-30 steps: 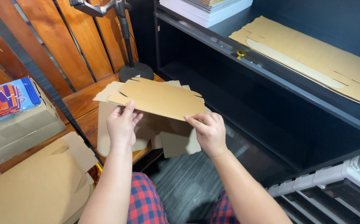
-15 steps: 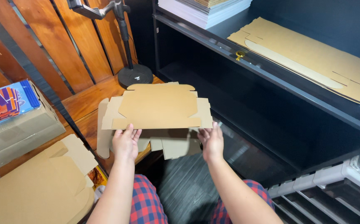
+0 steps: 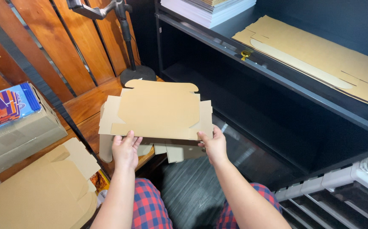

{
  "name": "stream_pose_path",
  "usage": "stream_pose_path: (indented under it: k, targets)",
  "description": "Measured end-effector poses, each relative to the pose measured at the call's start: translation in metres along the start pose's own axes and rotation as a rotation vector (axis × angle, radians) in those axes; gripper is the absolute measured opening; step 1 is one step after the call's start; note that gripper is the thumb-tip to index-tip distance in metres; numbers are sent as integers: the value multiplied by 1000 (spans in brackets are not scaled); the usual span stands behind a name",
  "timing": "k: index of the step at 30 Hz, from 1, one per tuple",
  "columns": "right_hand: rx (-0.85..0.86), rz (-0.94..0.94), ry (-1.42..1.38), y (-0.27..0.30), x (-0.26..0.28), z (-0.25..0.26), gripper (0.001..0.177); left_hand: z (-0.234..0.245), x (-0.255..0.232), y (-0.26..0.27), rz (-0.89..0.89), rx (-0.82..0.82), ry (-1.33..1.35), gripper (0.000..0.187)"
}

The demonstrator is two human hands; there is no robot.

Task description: The person picks up flat, pre-cut cardboard pieces from a wooden surface and stacks them onto a black shelf. The person repeatedly lifts the cardboard sheets and places them in a neat pile on the shelf.

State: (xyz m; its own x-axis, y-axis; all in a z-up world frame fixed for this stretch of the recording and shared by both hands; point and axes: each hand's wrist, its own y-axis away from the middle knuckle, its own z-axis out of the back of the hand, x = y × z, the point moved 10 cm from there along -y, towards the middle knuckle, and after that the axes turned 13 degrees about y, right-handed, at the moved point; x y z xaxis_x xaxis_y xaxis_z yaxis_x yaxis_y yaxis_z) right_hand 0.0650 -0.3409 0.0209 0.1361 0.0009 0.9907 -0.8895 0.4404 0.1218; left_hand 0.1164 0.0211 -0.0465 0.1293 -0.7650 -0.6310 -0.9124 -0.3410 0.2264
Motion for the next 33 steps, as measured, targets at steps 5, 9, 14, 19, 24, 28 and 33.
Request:
stream_pose_path:
  k: [5, 9, 14, 19, 24, 28, 33]
  targets:
    - [24, 67, 49, 4, 24, 2, 47, -7, -23, 12, -8, -19, 18, 22]
    - [103, 143, 29, 17, 64, 3, 45, 28, -34, -12, -103, -131, 6, 21]
    - [97, 272, 10, 36, 122, 41, 44, -24, -76, 34, -206, -54, -9, 7]
    - [-55, 482, -33, 61, 186, 141, 46, -115, -97, 82, -278, 191, -2, 8]
    - [-212, 537, -56, 76, 222, 240, 44, -240, -91, 148, -214, 388, -160, 12]
    - [-370, 482, 21, 75, 237, 312, 40, -328, -73, 190, -145, 564, -417, 15]
    - [-504, 477, 169, 74, 267, 353, 40, -405, -30, 186, -200, 706, -499, 12]
